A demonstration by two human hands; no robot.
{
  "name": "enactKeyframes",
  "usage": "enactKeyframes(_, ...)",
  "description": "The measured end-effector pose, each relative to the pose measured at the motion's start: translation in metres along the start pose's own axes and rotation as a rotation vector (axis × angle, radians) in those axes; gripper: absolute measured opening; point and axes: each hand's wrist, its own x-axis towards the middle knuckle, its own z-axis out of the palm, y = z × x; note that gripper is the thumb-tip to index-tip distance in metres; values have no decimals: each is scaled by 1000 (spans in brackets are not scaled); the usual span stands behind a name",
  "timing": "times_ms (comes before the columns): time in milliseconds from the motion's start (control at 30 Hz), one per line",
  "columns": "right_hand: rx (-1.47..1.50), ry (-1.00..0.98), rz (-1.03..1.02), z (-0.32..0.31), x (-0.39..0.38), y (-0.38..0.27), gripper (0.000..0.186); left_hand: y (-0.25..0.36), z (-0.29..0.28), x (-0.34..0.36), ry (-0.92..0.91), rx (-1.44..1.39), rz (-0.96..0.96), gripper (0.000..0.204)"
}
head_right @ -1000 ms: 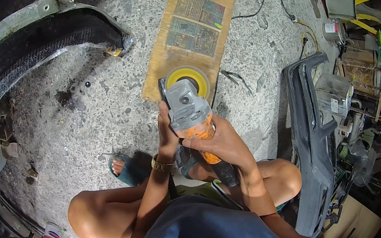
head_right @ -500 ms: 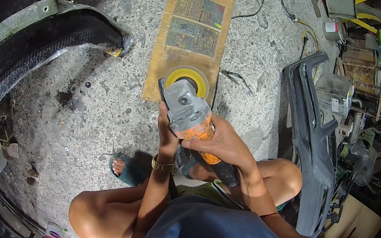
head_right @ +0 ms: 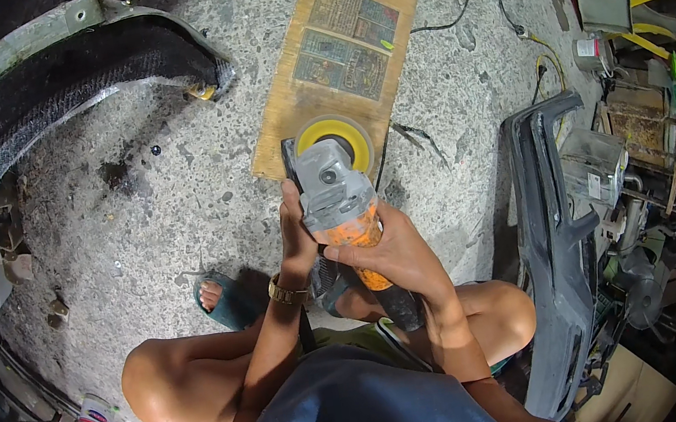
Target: The person is sanding the edge of a carbon fiber car part using an angle grinder and then marking it with a pen.
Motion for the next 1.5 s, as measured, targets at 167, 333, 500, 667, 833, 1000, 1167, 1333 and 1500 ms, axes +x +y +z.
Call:
enactKeyframes(167,29,10,3,-1,-2,-4,62,-15,-2,3,53,15,20,77)
enactKeyframes(333,-17,5,1,-2,-2,4,62,3,-1,-2,-17,-38,51,76)
enactKeyframes(500,-16,2,-6,0,-1,6,63,11,-2,-3,-49,-55,35,72)
enactKeyframes(667,-55,3,-20,-1,-3,3,62,5,-2,-1,-57,-59,141,71)
enactKeyframes(833,-5,9,-11,-2,-5,3,59,13,0,-5,1,-51,90,71)
enactKeyframes(1000,-6,-3,-6,-1,-4,4,59,15,3,-5,14,-61,50,73)
enactKeyframes(1167,-34,-8,22,-3,-4,4,59,20,0,-7,-6,-92,44,72)
enactKeyframes(1333,-13,-1,35,-6,-6,4,58,17,4,-7,47,-93,1,71)
enactKeyframes(1500,-13,-16,19,-5,-4,6,58,19,2,-7,6,-122,13,71)
